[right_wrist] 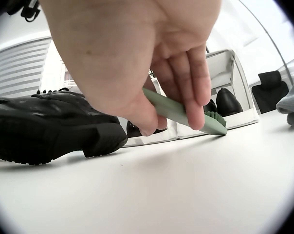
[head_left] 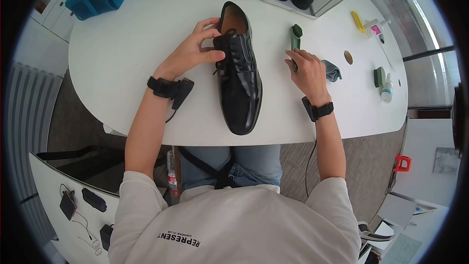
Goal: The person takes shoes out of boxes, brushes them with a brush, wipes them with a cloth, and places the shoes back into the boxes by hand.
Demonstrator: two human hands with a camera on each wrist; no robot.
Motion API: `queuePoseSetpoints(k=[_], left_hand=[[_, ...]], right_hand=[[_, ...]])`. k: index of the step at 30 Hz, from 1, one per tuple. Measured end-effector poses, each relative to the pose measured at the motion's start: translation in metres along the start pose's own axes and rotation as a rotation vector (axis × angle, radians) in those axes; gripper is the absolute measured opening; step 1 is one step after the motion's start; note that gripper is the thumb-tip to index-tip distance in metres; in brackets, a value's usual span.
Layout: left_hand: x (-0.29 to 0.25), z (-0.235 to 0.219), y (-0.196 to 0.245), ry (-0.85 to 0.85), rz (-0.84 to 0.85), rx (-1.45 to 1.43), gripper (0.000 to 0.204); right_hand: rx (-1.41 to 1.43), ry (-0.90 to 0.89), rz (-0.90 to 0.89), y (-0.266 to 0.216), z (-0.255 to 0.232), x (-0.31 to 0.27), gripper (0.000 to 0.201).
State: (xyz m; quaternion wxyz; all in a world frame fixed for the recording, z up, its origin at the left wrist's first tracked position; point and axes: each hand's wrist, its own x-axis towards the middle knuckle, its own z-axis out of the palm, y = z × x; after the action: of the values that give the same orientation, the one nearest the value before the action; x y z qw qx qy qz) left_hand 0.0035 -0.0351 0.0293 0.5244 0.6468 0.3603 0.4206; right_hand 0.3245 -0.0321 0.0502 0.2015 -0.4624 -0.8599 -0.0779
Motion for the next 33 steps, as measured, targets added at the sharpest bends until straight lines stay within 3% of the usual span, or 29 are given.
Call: queuePoseSetpoints(k=[5,7,14,16,26,33], left_hand=[[-0.002,-0.002,0.001,-0.051,0.007,0.044,0.042],[0.000,-0.001,0.003,-0.032,-0.027,-0.005,0.066],[0.000,-0.002,0.001,-0.032,-0.007,0.001,0.063],[-0.001,-0.003,-0.001,-0.017,-0.056,-0.062,0.049],[0.000,0.000,-0.001,0.008,-0.072,-0.051,0.057],[-0.003,-0.016,0.008,0.029,-0.118,-0.277,0.050]], right_hand=[[-0.012,-0.001,0.021,-0.004,0.000,-0.001,0.018],[0.020,-0.027,0.023,-0.008,-0.005,0.002,0.018],[0.047,-0.025,0.019,-0.014,-0.007,-0.009,0.020],[0.062,-0.032,0.026,-0.017,-0.008,-0.013,0.021],[0.014,-0.084,0.000,-0.025,-0.003,-0.032,0.026],[0.068,-0.062,0.047,-0.017,-0.008,-0.039,0.027]])
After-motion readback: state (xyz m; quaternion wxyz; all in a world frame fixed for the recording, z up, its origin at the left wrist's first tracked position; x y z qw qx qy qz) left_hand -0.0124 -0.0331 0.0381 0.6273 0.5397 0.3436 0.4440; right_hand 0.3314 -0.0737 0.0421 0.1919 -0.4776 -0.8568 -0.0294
